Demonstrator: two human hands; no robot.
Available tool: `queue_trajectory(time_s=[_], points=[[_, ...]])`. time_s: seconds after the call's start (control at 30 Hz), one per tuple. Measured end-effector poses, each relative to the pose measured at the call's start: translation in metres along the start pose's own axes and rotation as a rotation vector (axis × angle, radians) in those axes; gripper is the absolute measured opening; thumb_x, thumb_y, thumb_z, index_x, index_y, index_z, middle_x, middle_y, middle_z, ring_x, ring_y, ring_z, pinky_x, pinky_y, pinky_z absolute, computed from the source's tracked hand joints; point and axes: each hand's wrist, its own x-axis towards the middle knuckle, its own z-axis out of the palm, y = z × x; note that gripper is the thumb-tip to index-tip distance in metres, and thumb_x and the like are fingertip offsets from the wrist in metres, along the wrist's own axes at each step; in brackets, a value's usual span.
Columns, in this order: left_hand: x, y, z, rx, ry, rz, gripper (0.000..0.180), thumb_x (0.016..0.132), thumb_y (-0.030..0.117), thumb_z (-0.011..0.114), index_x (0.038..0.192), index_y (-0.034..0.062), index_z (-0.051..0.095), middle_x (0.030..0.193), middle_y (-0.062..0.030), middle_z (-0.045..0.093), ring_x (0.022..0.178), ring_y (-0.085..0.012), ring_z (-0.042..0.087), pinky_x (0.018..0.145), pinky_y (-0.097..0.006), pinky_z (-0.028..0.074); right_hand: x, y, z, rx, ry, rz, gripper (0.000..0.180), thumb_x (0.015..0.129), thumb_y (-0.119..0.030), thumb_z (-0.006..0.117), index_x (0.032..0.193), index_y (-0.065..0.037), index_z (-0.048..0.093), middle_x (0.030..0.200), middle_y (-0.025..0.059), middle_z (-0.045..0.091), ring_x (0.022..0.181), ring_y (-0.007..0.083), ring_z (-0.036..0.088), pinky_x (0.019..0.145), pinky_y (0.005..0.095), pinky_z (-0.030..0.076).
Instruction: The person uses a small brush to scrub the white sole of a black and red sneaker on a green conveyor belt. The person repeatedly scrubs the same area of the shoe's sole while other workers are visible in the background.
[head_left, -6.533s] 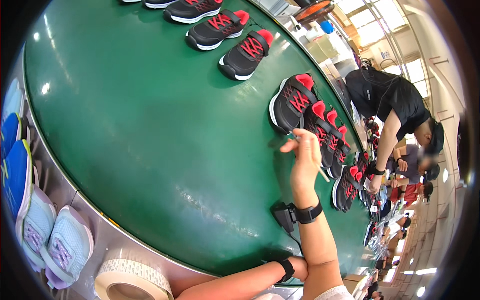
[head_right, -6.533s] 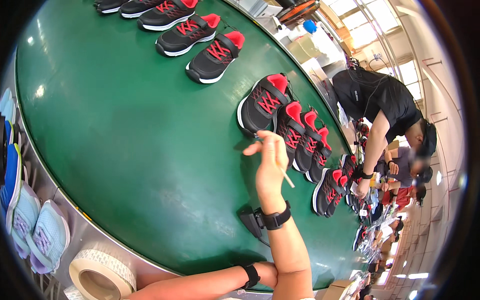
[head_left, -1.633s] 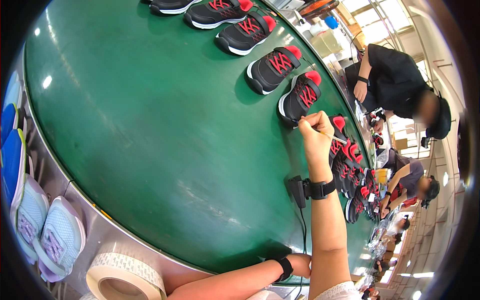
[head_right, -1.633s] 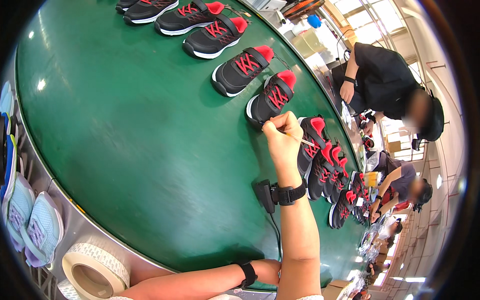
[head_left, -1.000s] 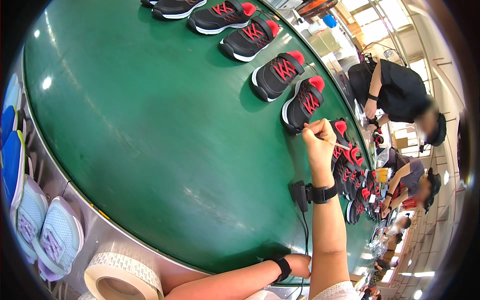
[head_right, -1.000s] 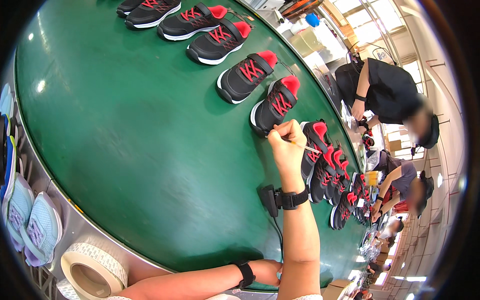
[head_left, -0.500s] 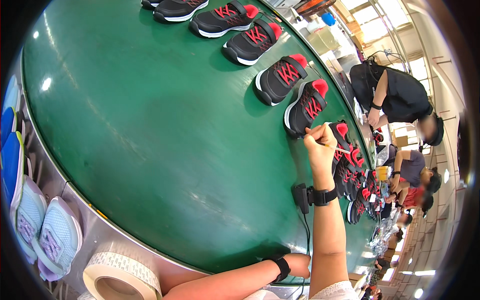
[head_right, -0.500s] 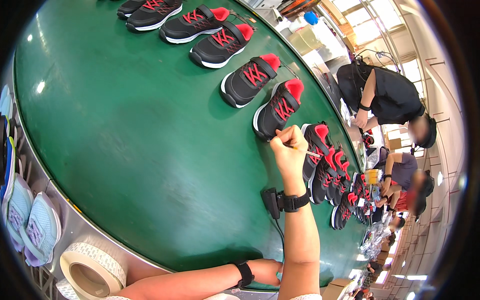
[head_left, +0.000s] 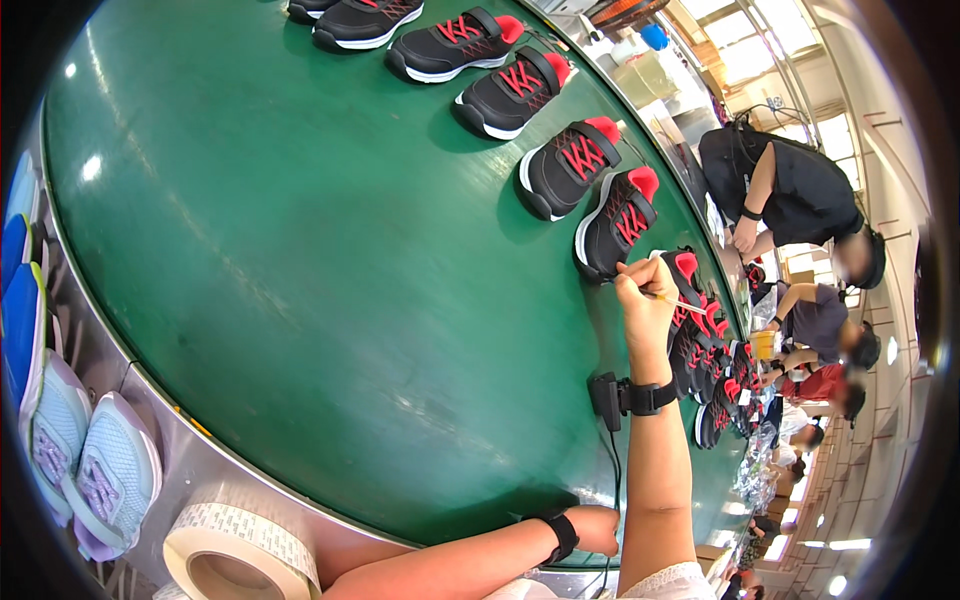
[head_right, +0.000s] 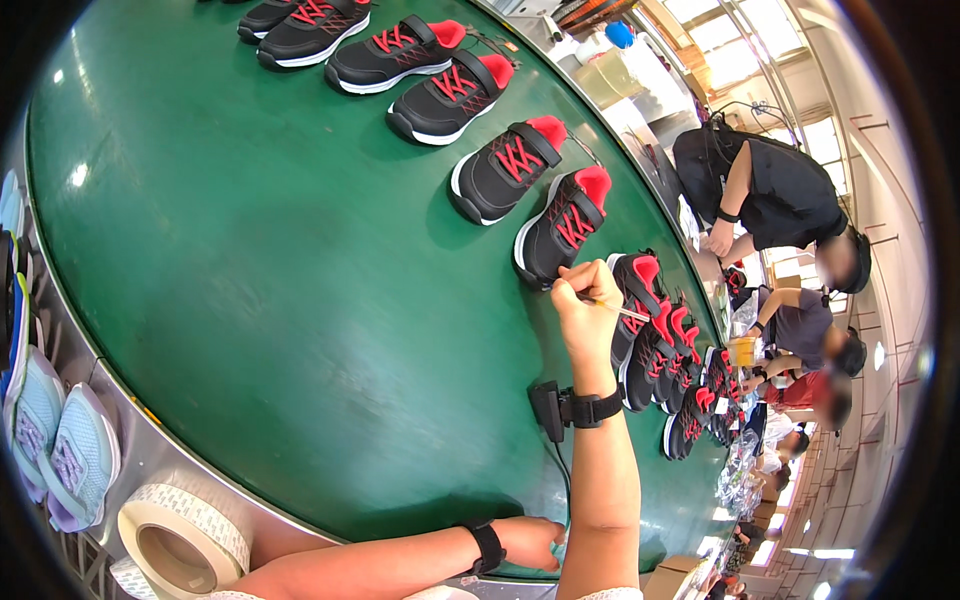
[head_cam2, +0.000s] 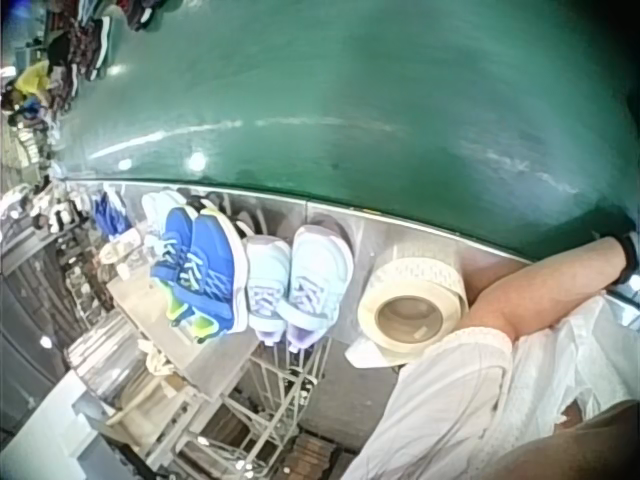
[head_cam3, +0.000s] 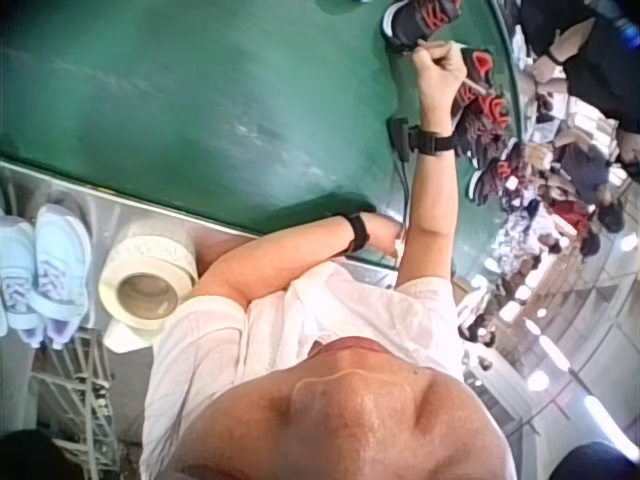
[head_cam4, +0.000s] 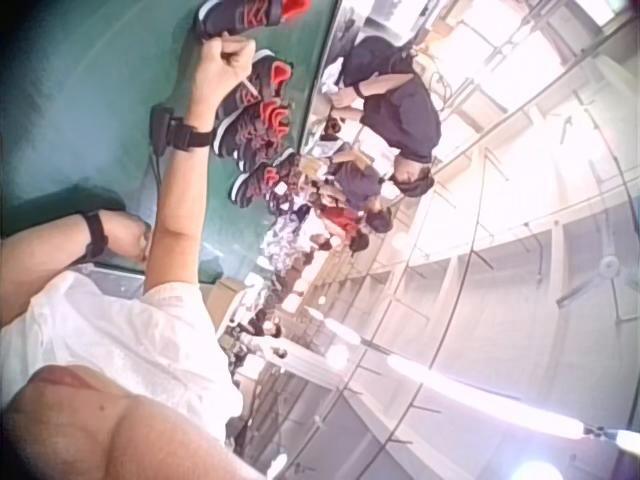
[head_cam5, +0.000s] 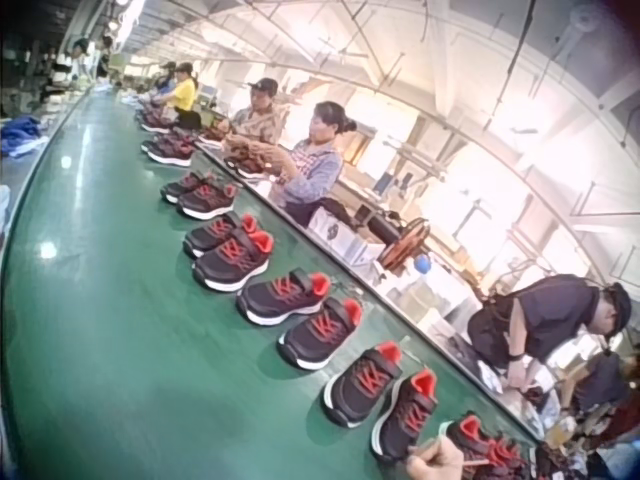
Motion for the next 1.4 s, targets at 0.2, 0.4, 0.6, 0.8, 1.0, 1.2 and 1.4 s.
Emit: queue_trajectory(time_s=[0.2, 0.4, 0.6, 0.8, 1.0, 1.2, 1.4], points=[[0.0, -0.003, 0.001, -0.001, 0.013, 0.019, 0.057, 0.07, 0.029, 0.061, 0.115, -0.0036, 0.045, 0.112, -0.0205, 0.051, 0.103, -0.031, 0.05, 0.085, -0.035, 0.041, -0.004, 0.002, -0.003, 0.016, 0.009, 0.008, 0.019, 0.068, 0.008, 0.052, 0.062, -0.005, 0.039, 0.059, 0.0001, 0.045, 0.058, 0.0083, 0.043, 0.081, 0.0343, 0.044], [-0.002, -0.002, -0.001, 0.007, 0.011, 0.022, 0.056, 0.07, 0.029, 0.06, 0.114, -0.0032, 0.046, 0.112, -0.0203, 0.052, 0.102, -0.0308, 0.05, 0.084, -0.035, 0.041, -0.007, 0.004, -0.009, 0.009, 0.008, 0.017, 0.02, 0.068, 0.007, 0.053, 0.062, -0.006, 0.039, 0.059, 0.0, 0.045, 0.059, 0.0085, 0.043, 0.082, 0.0347, 0.043], [0.002, -0.005, 0.001, 0.035, 0.008, 0.014, 0.056, 0.07, 0.029, 0.059, 0.114, -0.0032, 0.046, 0.11, -0.0201, 0.053, 0.101, -0.0308, 0.051, 0.083, -0.035, 0.042, -0.008, 0.003, -0.023, 0.085, 0.021, 0.039, 0.02, 0.07, 0.006, 0.052, 0.063, -0.006, 0.038, 0.062, 0.0012, 0.047, 0.059, 0.0087, 0.043, 0.083, 0.0374, 0.044], [0.005, -0.013, 0.004, 0.034, 0.035, 0.029, 0.055, 0.068, 0.029, 0.061, 0.111, -0.0029, 0.049, 0.108, -0.0199, 0.055, 0.1, -0.0307, 0.052, 0.083, -0.036, 0.042, -0.002, -0.033, 0.005, 0.184, 0.108, 0.004, 0.018, 0.076, 0.002, 0.055, 0.067, -0.005, 0.041, 0.067, 0.0047, 0.051, 0.061, 0.0086, 0.045, 0.073, 0.0304, 0.047], [-0.001, -0.007, 0.001, -0.217, 0.024, 0.228, 0.048, 0.068, 0.022, 0.066, 0.111, 0.0044, 0.054, 0.104, -0.0131, 0.059, 0.1, -0.0247, 0.053, 0.085, -0.032, 0.041, 0.016, -0.033, 0.039, 0.179, 0.052, 0.08, 0.014, 0.076, 0.0, 0.057, 0.07, -0.005, 0.045, 0.071, 0.0031, 0.054, 0.058, 0.0049, 0.043, 0.052, 0.0187, 0.035], [0.007, -0.012, 0.005, -0.238, 0.028, 0.26, 0.046, 0.07, 0.02, 0.067, 0.112, 0.0076, 0.054, 0.106, -0.0094, 0.059, 0.1, -0.0209, 0.053, 0.086, -0.031, 0.04, 0.015, -0.027, 0.047, -0.01, 0.037, 0.108, 0.016, 0.073, 0.0, 0.062, 0.069, -0.004, 0.047, 0.07, 0.0024, 0.054, 0.059, 0.0045, 0.045, 0.054, 0.019, 0.038], [0.015, -0.02, 0.012, -0.227, 0.05, 0.29, 0.045, 0.071, 0.022, 0.066, 0.112, 0.0089, 0.054, 0.109, -0.0092, 0.058, 0.101, -0.0212, 0.052, 0.087, -0.031, 0.039, 0.015, -0.033, 0.053, -0.073, 0.054, 0.134, 0.016, 0.073, -0.002, 0.062, 0.067, -0.004, 0.048, 0.069, 0.0024, 0.056, 0.061, 0.0054, 0.049, 0.057, 0.0199, 0.041]])
